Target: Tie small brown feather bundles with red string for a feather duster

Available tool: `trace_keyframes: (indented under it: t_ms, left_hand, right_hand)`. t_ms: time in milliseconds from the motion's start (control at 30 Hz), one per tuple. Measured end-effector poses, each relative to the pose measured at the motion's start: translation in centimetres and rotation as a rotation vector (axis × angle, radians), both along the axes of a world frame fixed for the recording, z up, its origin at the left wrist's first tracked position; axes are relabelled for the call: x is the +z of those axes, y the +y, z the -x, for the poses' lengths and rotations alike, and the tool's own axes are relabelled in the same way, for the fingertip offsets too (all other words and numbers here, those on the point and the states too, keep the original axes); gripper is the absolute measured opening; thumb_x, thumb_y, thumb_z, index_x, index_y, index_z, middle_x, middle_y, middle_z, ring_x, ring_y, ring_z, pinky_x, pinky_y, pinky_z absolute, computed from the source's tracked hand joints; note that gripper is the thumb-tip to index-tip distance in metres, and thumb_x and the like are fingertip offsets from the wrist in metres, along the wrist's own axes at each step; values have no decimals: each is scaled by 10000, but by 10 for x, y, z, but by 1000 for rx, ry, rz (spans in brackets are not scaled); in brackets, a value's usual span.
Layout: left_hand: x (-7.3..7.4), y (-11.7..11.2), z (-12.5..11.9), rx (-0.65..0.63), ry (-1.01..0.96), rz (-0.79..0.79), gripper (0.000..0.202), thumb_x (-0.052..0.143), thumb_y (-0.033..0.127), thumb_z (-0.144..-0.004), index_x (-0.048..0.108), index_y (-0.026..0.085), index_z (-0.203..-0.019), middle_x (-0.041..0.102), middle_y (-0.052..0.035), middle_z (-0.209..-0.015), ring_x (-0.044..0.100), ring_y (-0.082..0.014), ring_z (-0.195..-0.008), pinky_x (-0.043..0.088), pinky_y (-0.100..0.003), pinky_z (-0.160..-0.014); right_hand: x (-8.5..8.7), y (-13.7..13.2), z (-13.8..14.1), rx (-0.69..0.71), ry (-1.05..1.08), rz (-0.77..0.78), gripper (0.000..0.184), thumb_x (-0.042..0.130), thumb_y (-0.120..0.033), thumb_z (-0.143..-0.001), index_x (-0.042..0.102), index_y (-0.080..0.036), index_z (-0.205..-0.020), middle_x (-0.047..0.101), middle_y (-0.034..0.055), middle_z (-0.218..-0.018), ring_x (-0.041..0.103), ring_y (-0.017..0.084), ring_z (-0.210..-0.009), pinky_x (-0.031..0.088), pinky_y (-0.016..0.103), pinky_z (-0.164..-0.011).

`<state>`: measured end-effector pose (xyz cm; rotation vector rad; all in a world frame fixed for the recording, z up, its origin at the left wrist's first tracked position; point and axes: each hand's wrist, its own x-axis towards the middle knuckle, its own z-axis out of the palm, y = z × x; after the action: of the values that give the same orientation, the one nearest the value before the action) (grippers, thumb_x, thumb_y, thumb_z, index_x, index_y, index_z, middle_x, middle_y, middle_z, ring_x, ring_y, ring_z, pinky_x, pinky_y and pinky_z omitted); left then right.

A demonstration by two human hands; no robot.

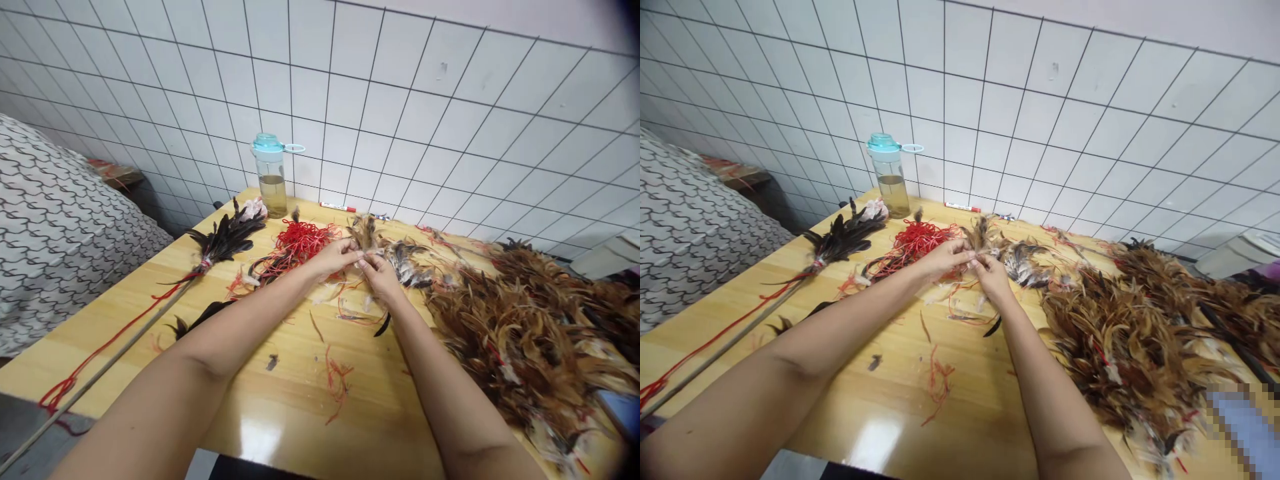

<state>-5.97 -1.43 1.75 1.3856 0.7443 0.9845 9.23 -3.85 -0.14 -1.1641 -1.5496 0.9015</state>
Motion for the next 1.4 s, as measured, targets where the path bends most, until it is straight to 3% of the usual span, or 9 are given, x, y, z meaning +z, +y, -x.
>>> trace_keyframes:
  t_ms: [133, 267, 400, 500, 667, 833, 1033, 1200, 1400]
  left_hand:
    - [4, 2, 4, 72, -42, -25, 397, 645, 524, -725, 508, 160, -806, 511, 20, -716, 466, -76, -620, 370, -209, -585]
    - [3, 6, 11, 147, 61, -130, 354, 616, 502, -757, 517, 163, -779, 514, 19, -726, 466, -90, -664, 374, -215, -629]
    - [-1, 9, 16, 179, 195, -176, 311, 580, 472, -785, 512, 171, -749, 501, 22, -682, 446, -103, -642, 356, -223, -612]
    - [-5, 11, 19, 216, 260, -196, 268, 587, 432, -779, 534, 170, -778, 523, 15, -697, 448, -109, -639, 351, -230, -614]
    - [-14, 16, 22, 225, 368, -204, 223, 592, 376, -755, 583, 167, -830, 567, -1, -744, 478, -128, -686, 360, -242, -658]
    - [-11, 9, 19, 221, 387, -188, 194, 615, 326, -707, 584, 165, -811, 582, -5, -764, 489, -133, -693, 365, -252, -675]
    - [-10, 1, 18, 231, 411, -204, 210, 630, 339, -681, 590, 170, -799, 583, 0, -758, 477, -131, -681, 353, -247, -661]
    - [-15, 4, 19, 211, 436, -247, 213, 590, 342, -705, 586, 169, -830, 591, -5, -796, 504, -135, -707, 370, -253, -682]
    - [0, -5, 15, 228, 478, -276, 209, 579, 339, -723, 589, 170, -846, 602, -14, -805, 521, -143, -716, 394, -264, -692]
  right_hand:
    - [24, -11, 0, -18, 22, 6, 318, 600, -489, -714, 581, -172, -735, 589, -5, -697, 506, 123, -668, 433, 266, -680]
    - [67, -30, -13, -60, -10, -58, 311, 598, -474, -745, 617, -170, -809, 609, 5, -743, 533, 128, -698, 438, 258, -662]
    - [119, -62, -55, -152, -268, -157, 285, 614, -447, -759, 649, -166, -789, 624, 11, -739, 563, 142, -703, 452, 293, -686]
    - [141, -98, -102, -366, -471, -207, 279, 609, -447, -776, 671, -177, -806, 656, 27, -803, 609, 174, -769, 472, 341, -735]
    - [129, -160, -176, -702, -736, -53, 194, 621, -428, -788, 690, -255, -842, 715, 83, -926, 649, 269, -878, 465, 434, -824]
    - [99, -203, -208, -716, -1053, 148, 191, 561, -371, -826, 690, -257, -907, 715, 92, -956, 655, 289, -874, 491, 407, -742]
    - [80, -221, -201, -731, -1489, 244, 299, 429, -387, -899, 660, -198, -894, 676, 109, -896, 633, 251, -773, 410, 331, -572]
    - [70, -227, -191, -694, -1624, 349, 271, 369, -254, -916, 633, -192, -924, 655, 101, -938, 640, 232, -792, 321, 308, -512]
    - [93, -224, -168, -753, -1611, 278, 242, 439, -326, -908, 625, -173, -881, 618, 119, -921, 606, 236, -872, 347, 290, -564]
